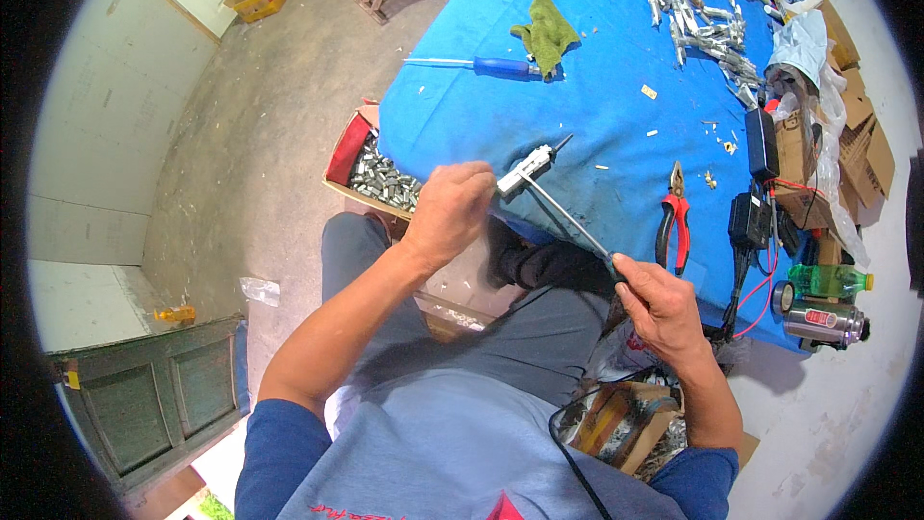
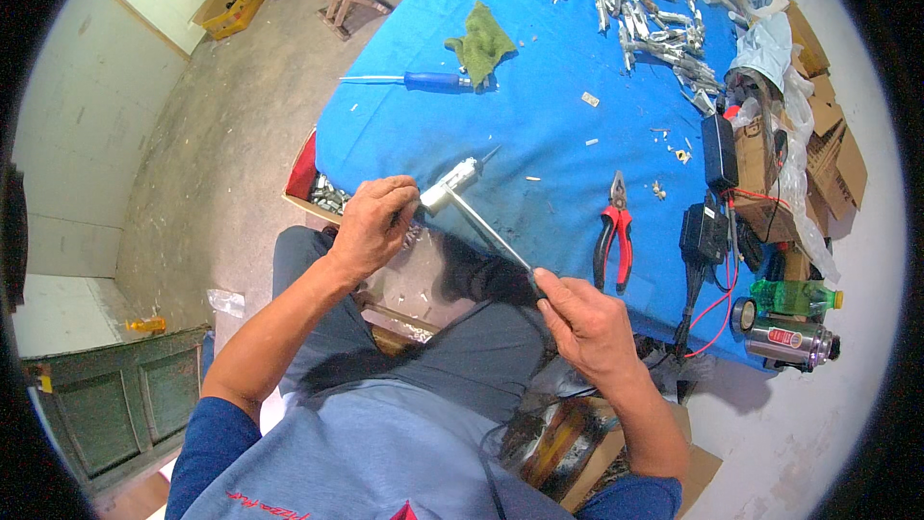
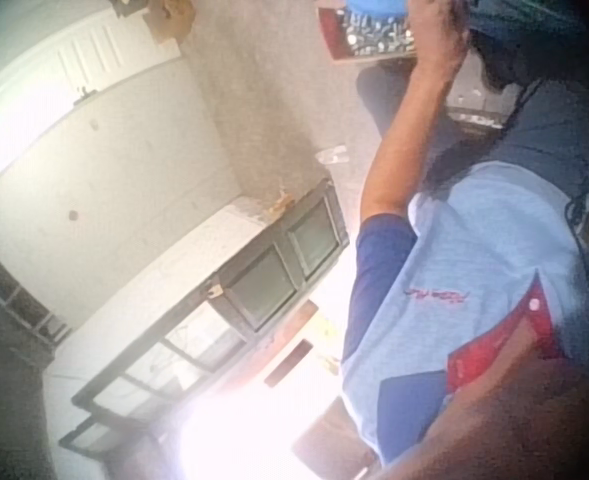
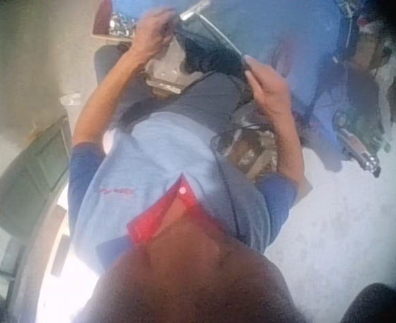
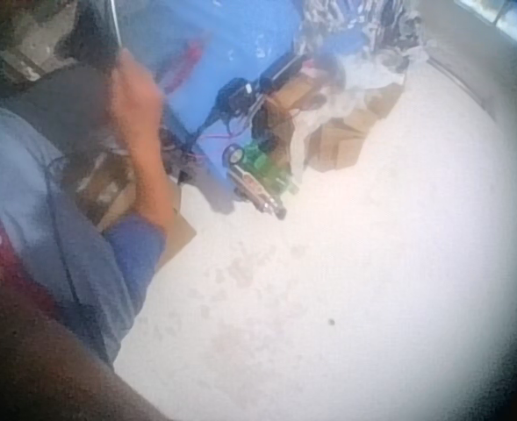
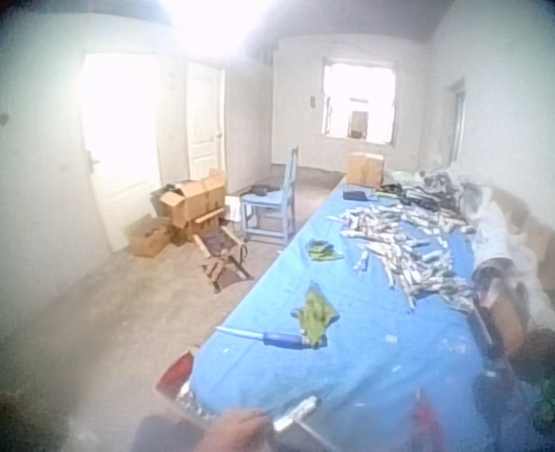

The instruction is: The person assembles small white plastic and metal components using a screwdriver and pliers on a blue table.

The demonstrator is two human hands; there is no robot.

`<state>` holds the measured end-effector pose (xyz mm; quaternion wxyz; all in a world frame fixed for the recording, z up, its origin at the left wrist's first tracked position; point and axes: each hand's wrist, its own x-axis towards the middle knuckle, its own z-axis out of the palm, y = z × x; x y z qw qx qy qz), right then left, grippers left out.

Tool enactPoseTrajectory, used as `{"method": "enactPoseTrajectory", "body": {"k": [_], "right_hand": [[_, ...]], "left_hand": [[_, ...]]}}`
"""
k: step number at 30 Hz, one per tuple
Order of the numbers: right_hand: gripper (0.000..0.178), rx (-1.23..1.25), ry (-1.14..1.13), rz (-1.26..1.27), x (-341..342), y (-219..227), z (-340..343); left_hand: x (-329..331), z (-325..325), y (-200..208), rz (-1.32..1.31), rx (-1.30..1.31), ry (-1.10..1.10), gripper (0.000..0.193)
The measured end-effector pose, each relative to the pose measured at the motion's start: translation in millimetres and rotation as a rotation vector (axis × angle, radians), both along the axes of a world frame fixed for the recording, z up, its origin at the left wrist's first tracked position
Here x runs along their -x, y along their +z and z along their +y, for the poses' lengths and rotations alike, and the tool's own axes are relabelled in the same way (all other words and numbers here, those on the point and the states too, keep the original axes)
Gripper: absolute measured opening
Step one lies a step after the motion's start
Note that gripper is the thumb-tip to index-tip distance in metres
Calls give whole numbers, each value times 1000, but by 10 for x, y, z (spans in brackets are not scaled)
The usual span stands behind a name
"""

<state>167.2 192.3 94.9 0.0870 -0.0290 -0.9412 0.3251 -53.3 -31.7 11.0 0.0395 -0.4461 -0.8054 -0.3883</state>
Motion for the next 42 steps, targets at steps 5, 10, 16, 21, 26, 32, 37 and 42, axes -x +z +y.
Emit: {"method": "enactPoseTrajectory", "body": {"k": [5,10,16,21,26,32,37,42], "right_hand": [[34,104,17,-70,49,-35,143],[35,296,-84,-194,40,-59,144],[32,228,-154,-101,-64,-224,-63],[33,81,-38,-48,-40,-86,93],[36,449,-147,-363,11,70,158],[37,136,-24,-124,10,-60,-10],[35,30,13,-67,44,-62,-37],[36,131,-13,-158,69,-43,16]], "left_hand": [[-19,1,6,-14,15,11,14],[0,13,-20,-2,-34,28,15],[0,-6,-22,19,-27,37,14],[-18,-15,-52,61,-8,47,14],[-11,-26,-47,17,-2,41,15],[-23,12,28,4,43,51,15],[-37,19,8,26,14,65,15],[-33,17,-10,9,-15,72,17]]}}
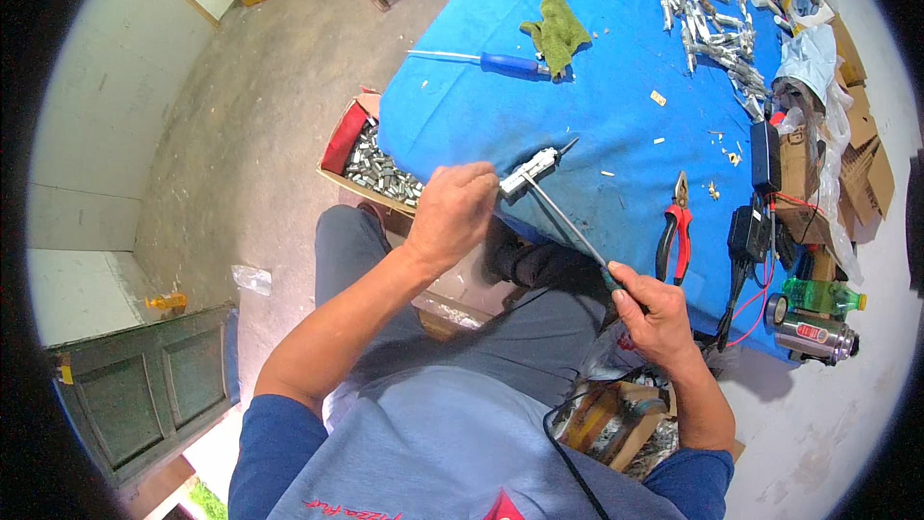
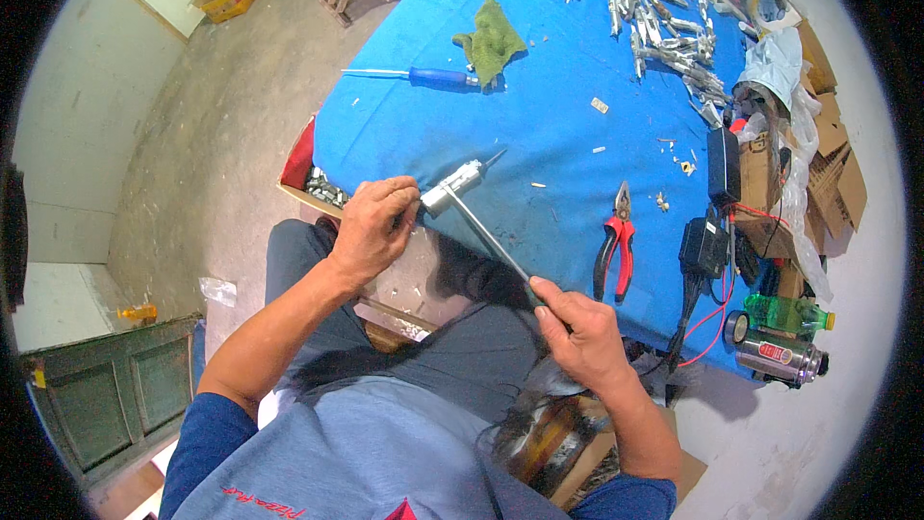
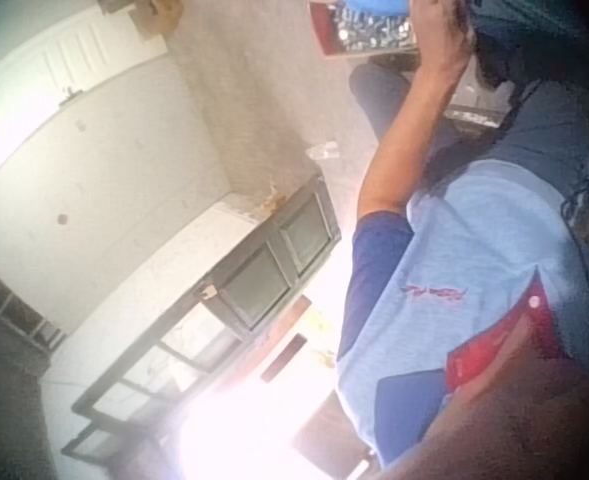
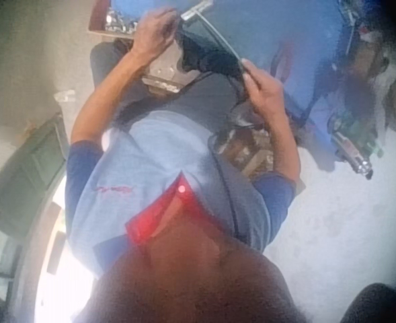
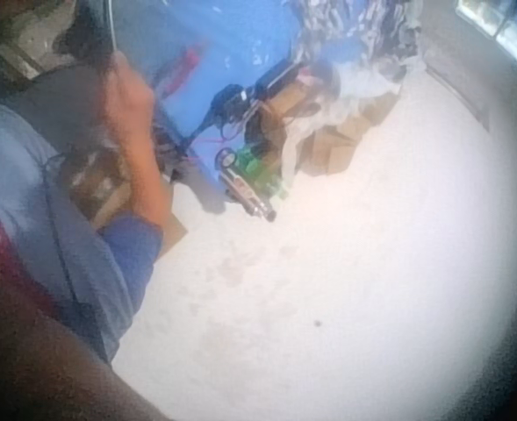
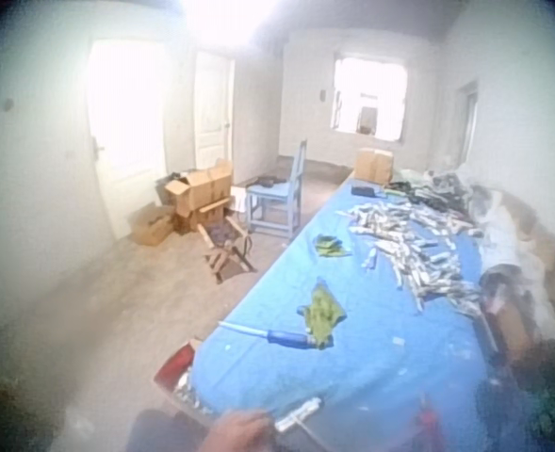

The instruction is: The person assembles small white plastic and metal components using a screwdriver and pliers on a blue table.

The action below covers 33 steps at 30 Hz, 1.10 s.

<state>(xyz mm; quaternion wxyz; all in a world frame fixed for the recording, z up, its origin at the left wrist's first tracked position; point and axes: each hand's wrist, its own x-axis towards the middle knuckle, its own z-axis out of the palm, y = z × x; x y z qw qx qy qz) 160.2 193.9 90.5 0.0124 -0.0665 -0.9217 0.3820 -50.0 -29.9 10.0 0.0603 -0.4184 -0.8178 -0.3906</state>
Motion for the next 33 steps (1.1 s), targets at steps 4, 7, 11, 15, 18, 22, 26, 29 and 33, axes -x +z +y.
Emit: {"method": "enactPoseTrajectory", "body": {"k": [4,7,11,15,18,22,26,29,33], "right_hand": [[35,299,-149,-162,-67,-102,45],[35,577,-293,-303,-75,-104,-44],[40,911,-400,-319,-92,-271,-98],[41,1110,-483,-335,-131,-333,-193],[39,962,-478,-326,-151,-383,-262],[35,252,-235,15,-191,-424,-274],[34,34,-216,-139,-185,-57,-266],[35,105,-197,65,-283,-124,-195],[44,719,-519,-1,-454,-188,-146]], "left_hand": [[2,-8,1,-2,33,14,19],[11,-3,-40,44,-18,39,20],[12,-18,-33,46,-34,85,20],[-6,-27,-25,67,21,122,19],[2,7,-87,141,76,145,16],[-67,21,-76,189,137,164,11],[-117,22,-77,150,139,198,8],[-134,31,-49,89,130,231,8],[-188,39,-57,-1,41,268,8]]}}
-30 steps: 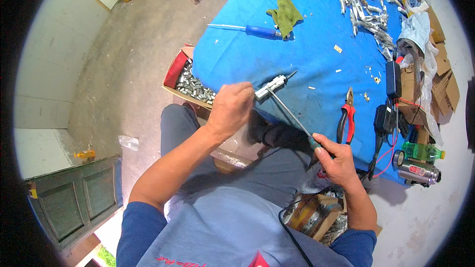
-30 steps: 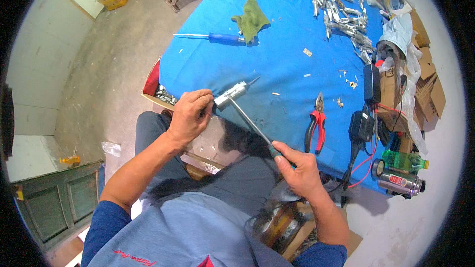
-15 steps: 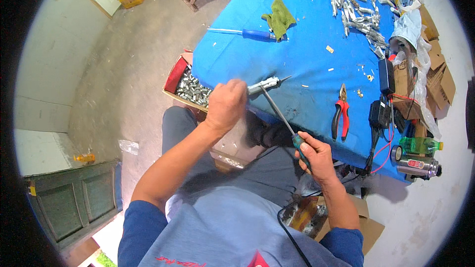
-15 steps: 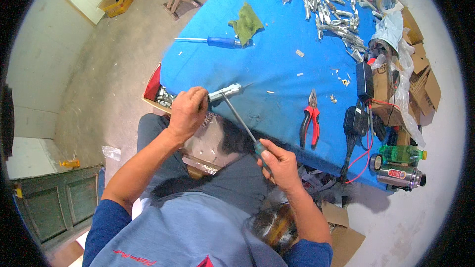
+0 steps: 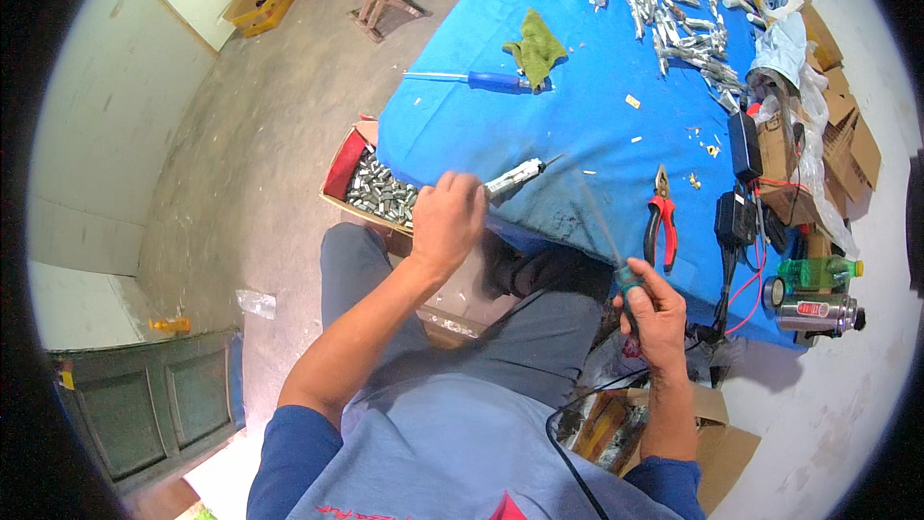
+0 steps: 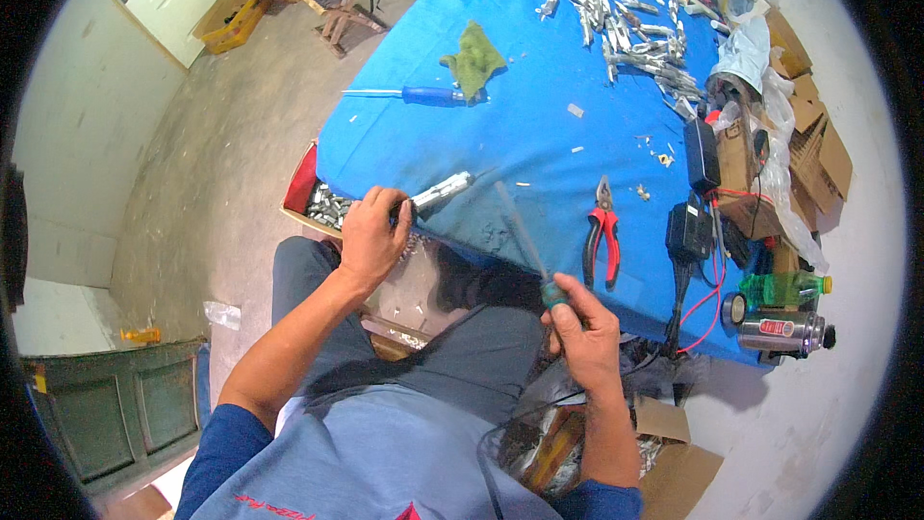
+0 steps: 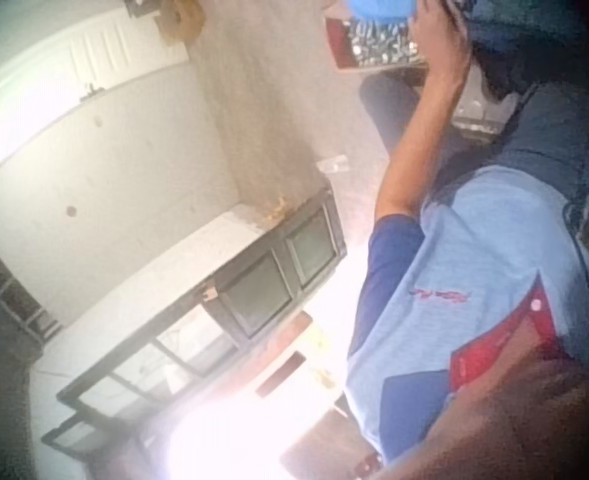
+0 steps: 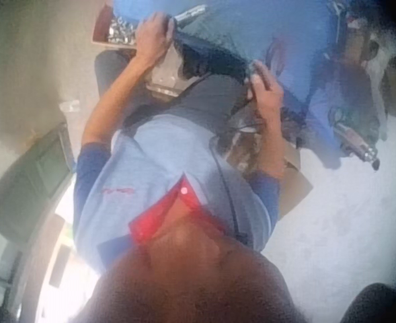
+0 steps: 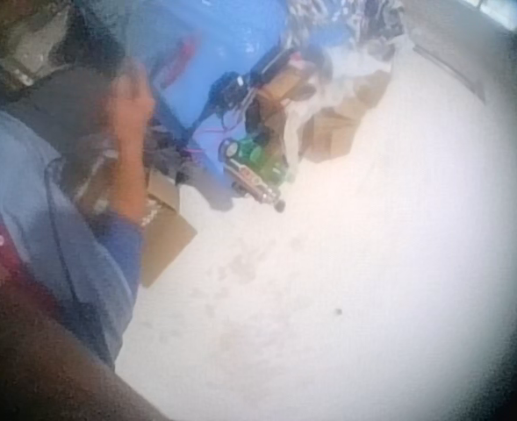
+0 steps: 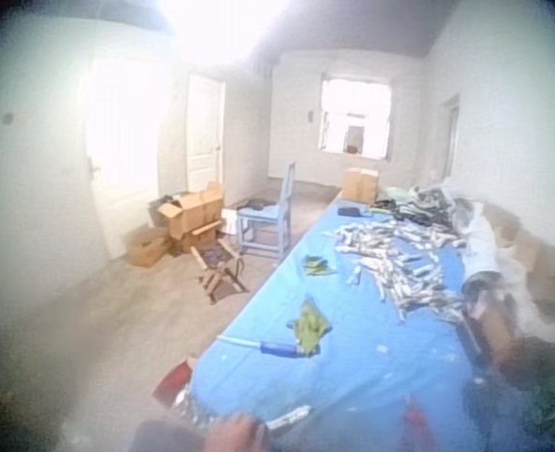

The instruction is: The person assembles small white plastic and metal components using a screwdriver and pliers on a blue table.

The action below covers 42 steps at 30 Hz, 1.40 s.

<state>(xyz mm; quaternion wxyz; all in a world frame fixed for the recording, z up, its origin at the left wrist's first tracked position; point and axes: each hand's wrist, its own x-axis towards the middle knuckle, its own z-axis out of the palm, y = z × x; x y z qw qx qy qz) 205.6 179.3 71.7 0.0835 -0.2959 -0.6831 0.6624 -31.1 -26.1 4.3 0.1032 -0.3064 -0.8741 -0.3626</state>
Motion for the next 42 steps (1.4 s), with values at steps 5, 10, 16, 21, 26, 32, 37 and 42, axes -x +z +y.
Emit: {"method": "enactPoseTrajectory", "body": {"k": [5,10,16,21,26,32,37,42], "right_hand": [[44,142,-146,68,242,-131,-334],[37,186,-142,218,815,-480,-760],[39,70,-290,268,1228,-762,-997],[39,153,-224,220,1114,-744,-971],[36,504,-30,276,873,-478,-717],[32,661,167,109,659,-311,-415],[36,579,347,-26,542,-142,-427],[37,471,519,-132,490,-30,-493]], "left_hand": [[-63,16,-15,-47,-68,0,10],[-186,2,-15,-61,-119,-8,10],[-592,-5,83,-64,-203,-105,11],[-768,-90,119,-165,-179,-208,17],[-839,-195,335,-229,-206,-374,18],[-721,-464,253,-351,-215,-247,20],[-638,-668,310,-301,-259,-157,18],[-699,-835,325,-427,-304,-177,22]]}}
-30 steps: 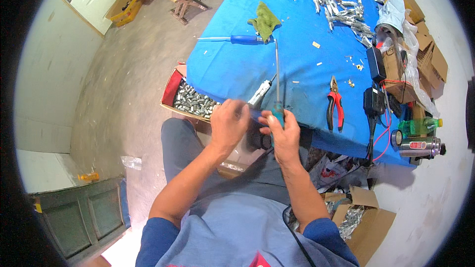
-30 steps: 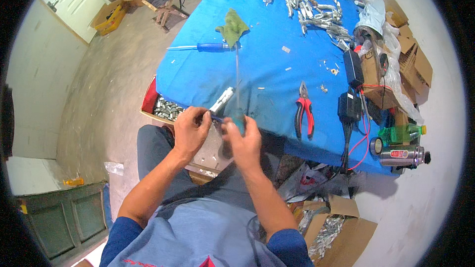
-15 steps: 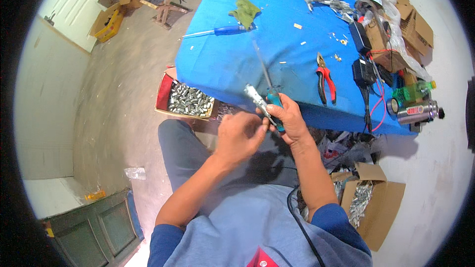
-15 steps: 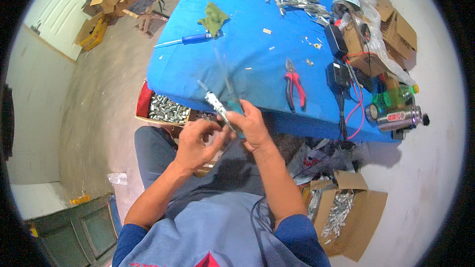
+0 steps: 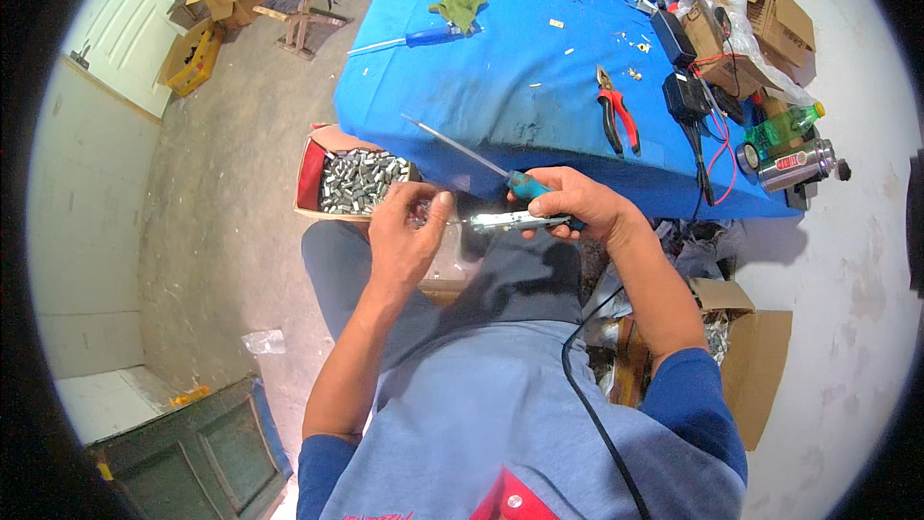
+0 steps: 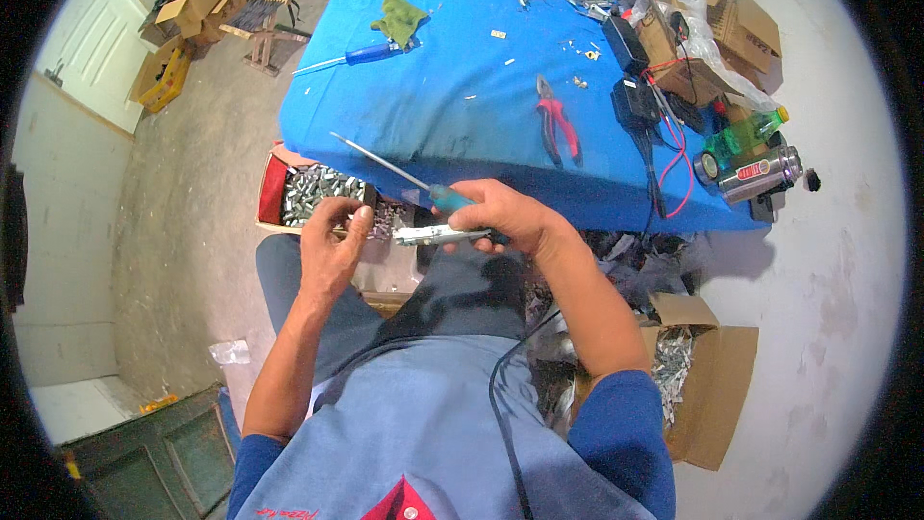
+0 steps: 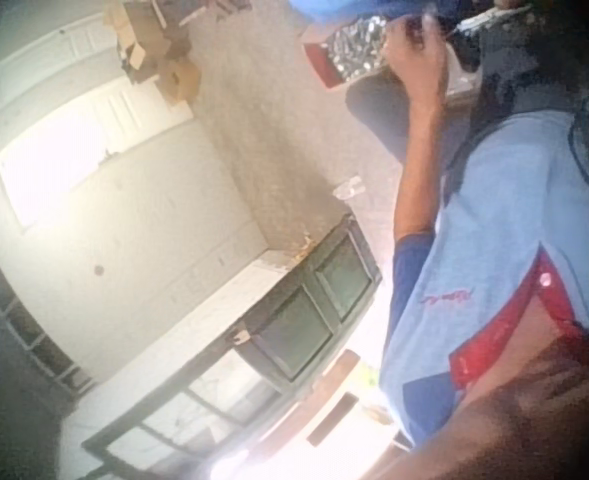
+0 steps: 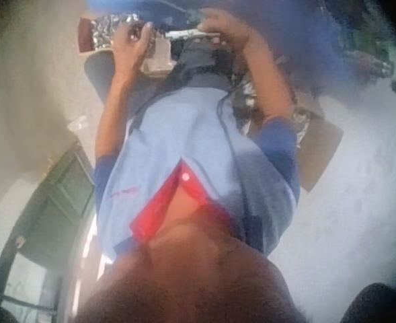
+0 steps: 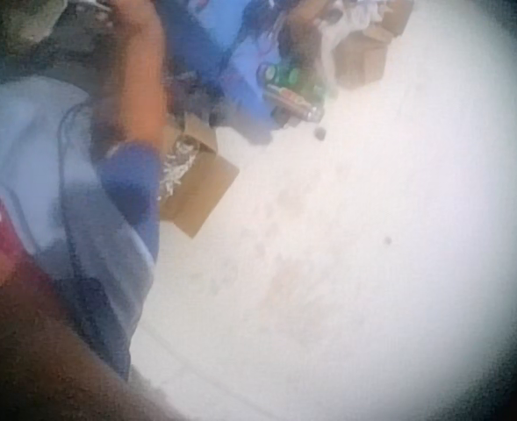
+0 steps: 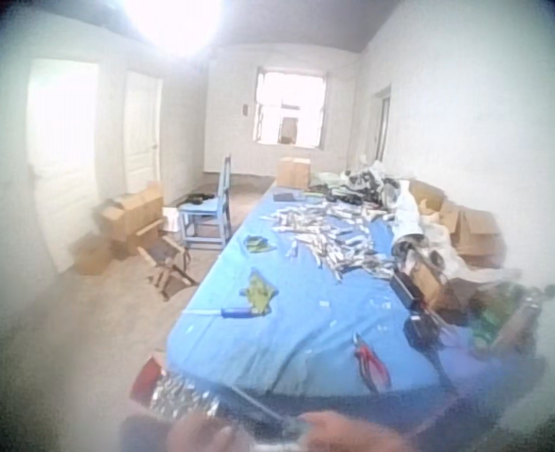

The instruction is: The person assembles small white plastic and metal components using a screwdriver and pliers on a blue table.

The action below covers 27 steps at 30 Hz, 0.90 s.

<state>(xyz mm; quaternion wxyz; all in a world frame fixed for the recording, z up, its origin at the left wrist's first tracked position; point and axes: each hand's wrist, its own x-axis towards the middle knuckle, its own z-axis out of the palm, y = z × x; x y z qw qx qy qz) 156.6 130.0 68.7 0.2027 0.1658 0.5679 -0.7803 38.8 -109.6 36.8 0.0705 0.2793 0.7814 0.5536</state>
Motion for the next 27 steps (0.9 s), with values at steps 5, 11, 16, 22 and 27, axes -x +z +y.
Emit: {"method": "enactPoseTrajectory", "body": {"k": [5,11,16,22,27], "right_hand": [[41,-99,114,-11,71,147,-97],[35,-139,-98,-92,66,93,-144],[39,-432,-525,114,-392,52,-22],[51,-546,-414,132,-1480,260,-360],[52,-532,-363,118,-1762,243,-670]], "left_hand": [[-300,-14,56,-174,221,-382,45],[-431,-32,-318,-368,253,-436,42],[-434,16,-248,-253,196,-316,45],[-329,71,-255,-399,37,-169,46],[-320,164,-409,-334,-62,-86,46]]}}
